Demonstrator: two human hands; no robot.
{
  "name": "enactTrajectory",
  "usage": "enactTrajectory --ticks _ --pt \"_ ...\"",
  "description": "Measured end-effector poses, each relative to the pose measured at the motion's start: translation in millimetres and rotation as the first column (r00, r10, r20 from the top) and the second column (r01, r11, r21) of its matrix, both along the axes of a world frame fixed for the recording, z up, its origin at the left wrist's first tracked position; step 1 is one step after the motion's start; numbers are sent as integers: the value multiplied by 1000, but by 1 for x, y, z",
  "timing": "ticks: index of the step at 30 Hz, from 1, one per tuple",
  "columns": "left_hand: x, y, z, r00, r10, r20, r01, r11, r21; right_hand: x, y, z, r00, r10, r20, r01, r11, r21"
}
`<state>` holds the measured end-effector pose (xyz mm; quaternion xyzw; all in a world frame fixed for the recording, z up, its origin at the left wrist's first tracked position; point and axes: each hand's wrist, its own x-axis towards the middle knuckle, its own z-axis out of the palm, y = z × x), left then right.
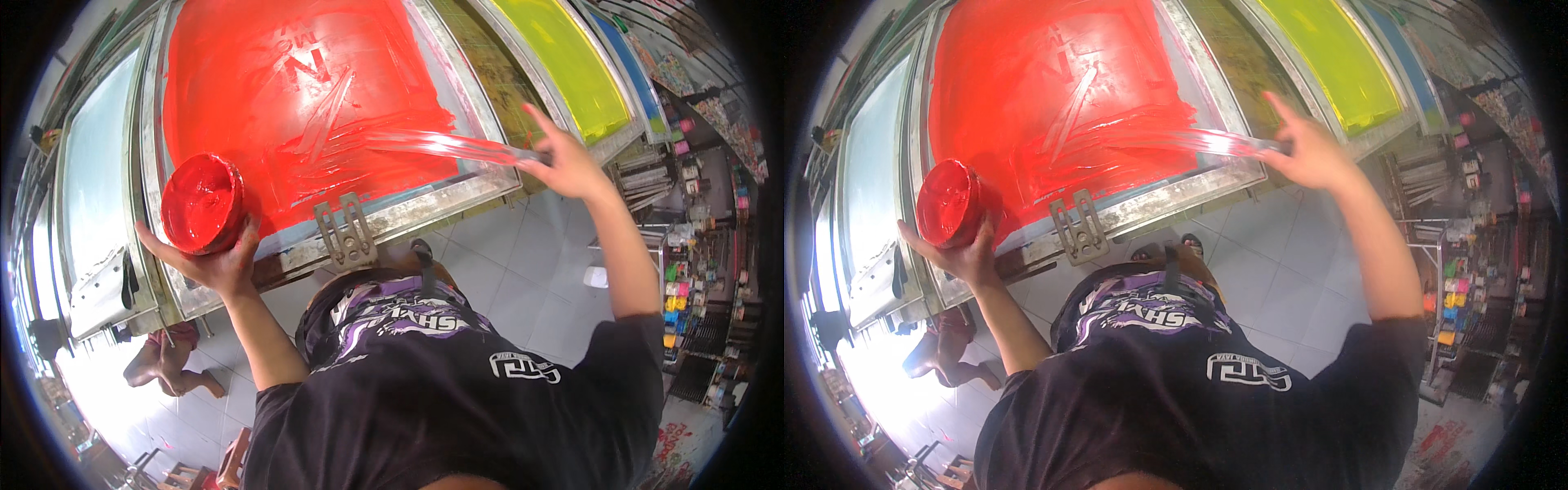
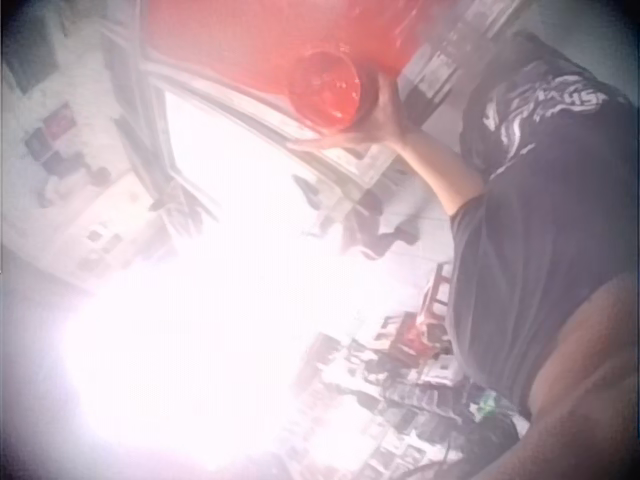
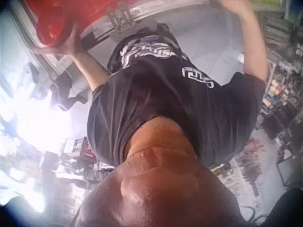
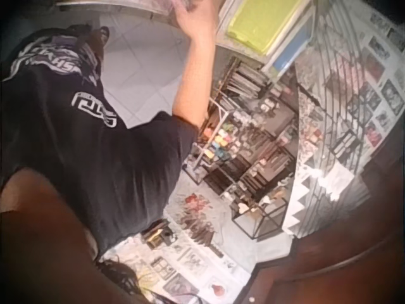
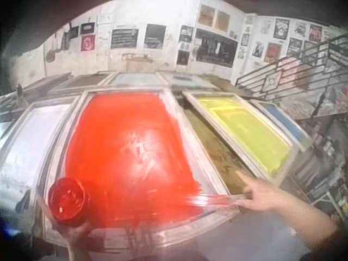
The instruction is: The person scoops red ink from a container and spreads it evenly across a screen printing frame using a squeegee. They repeatedly reload the squeegee and smooth the ink layer to cover the mesh surface.
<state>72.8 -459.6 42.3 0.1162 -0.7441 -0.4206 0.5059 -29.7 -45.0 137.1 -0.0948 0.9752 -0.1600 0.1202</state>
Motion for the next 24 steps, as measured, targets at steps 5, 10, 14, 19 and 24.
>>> enactTrajectory --ticks 5,10,14,19,24 --pt "1 1 -1 994 -77 -74 87 986 144 -9 1 -15 992 74 -105 -91 981 -172" --pt "2 3 0 998 -46 -32 48 995 83 8 44 48 985 -166 -36 166 986 -1" --pt "2 6 3 998 -58 -33 61 992 108 6 60 53 980 -109 -168 143 968 205" --pt "0 6 2 997 -53 -52 59 991 123 -18 55 40 993 -39 -113 66 966 248" --pt "6 6 5 995 -64 -74 78 974 214 -46 34 30 997 68 -22 -63 983 175"
